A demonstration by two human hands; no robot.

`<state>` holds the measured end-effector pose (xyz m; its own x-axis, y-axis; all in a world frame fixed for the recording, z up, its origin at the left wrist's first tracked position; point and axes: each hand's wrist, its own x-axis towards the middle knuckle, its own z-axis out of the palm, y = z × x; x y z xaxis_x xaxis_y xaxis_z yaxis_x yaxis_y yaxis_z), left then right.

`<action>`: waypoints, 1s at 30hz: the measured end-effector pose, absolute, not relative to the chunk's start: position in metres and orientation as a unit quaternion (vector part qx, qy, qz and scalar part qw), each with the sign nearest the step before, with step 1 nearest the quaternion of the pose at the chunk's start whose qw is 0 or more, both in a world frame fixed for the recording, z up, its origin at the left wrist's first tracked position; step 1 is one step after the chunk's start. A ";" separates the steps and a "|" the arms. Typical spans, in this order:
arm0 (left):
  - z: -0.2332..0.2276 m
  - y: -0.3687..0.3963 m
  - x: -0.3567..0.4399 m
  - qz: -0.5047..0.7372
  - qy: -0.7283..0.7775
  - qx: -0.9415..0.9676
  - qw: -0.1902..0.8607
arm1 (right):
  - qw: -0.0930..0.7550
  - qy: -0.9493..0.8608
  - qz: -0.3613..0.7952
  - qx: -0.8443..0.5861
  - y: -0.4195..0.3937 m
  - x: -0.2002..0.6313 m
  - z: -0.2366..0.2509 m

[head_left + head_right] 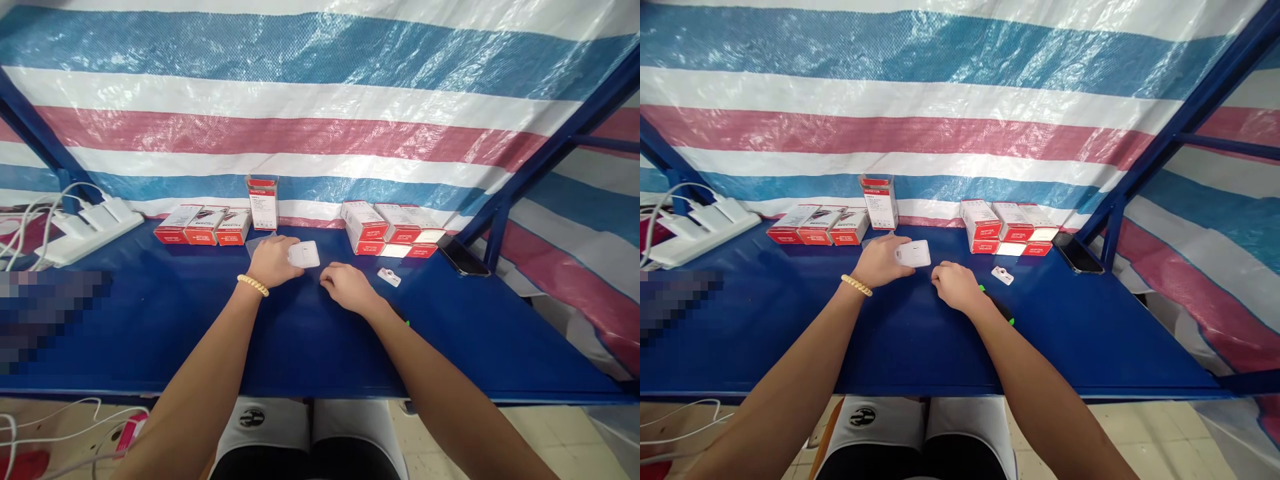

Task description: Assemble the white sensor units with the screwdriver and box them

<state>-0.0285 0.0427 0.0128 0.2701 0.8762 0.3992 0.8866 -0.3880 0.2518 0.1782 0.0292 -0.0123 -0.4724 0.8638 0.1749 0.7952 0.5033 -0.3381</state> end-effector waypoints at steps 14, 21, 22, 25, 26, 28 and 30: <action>0.012 0.037 -0.015 -0.283 -0.398 -0.862 -0.134 | 0.480 -0.709 0.381 -0.350 0.037 0.207 0.008; 0.016 0.032 -0.014 -0.363 -0.398 -0.797 -0.273 | 0.475 -0.649 0.516 -0.295 0.038 0.212 0.008; 0.016 0.031 -0.013 -0.370 -0.394 -0.789 -0.292 | 0.478 -0.641 0.532 -0.279 0.038 0.211 0.007; 0.017 0.028 -0.011 -0.364 -0.392 -0.784 -0.316 | 0.483 -0.626 0.558 -0.253 0.037 0.209 0.005; 0.018 0.027 -0.011 -0.360 -0.392 -0.786 -0.315 | 0.482 -0.624 0.559 -0.256 0.037 0.209 0.004; 0.018 0.026 -0.009 -0.357 -0.390 -0.791 -0.309 | 0.480 -0.625 0.554 -0.268 0.037 0.208 0.004; 0.017 0.026 -0.008 -0.359 -0.389 -0.794 -0.299 | 0.477 -0.631 0.546 -0.276 0.036 0.209 0.005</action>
<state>-0.0079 0.0259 0.0175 0.4390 0.8326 0.3376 0.4023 -0.5181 0.7548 0.2086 0.0362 0.0049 -0.3918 0.8694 0.3012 -0.1723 0.2523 -0.9522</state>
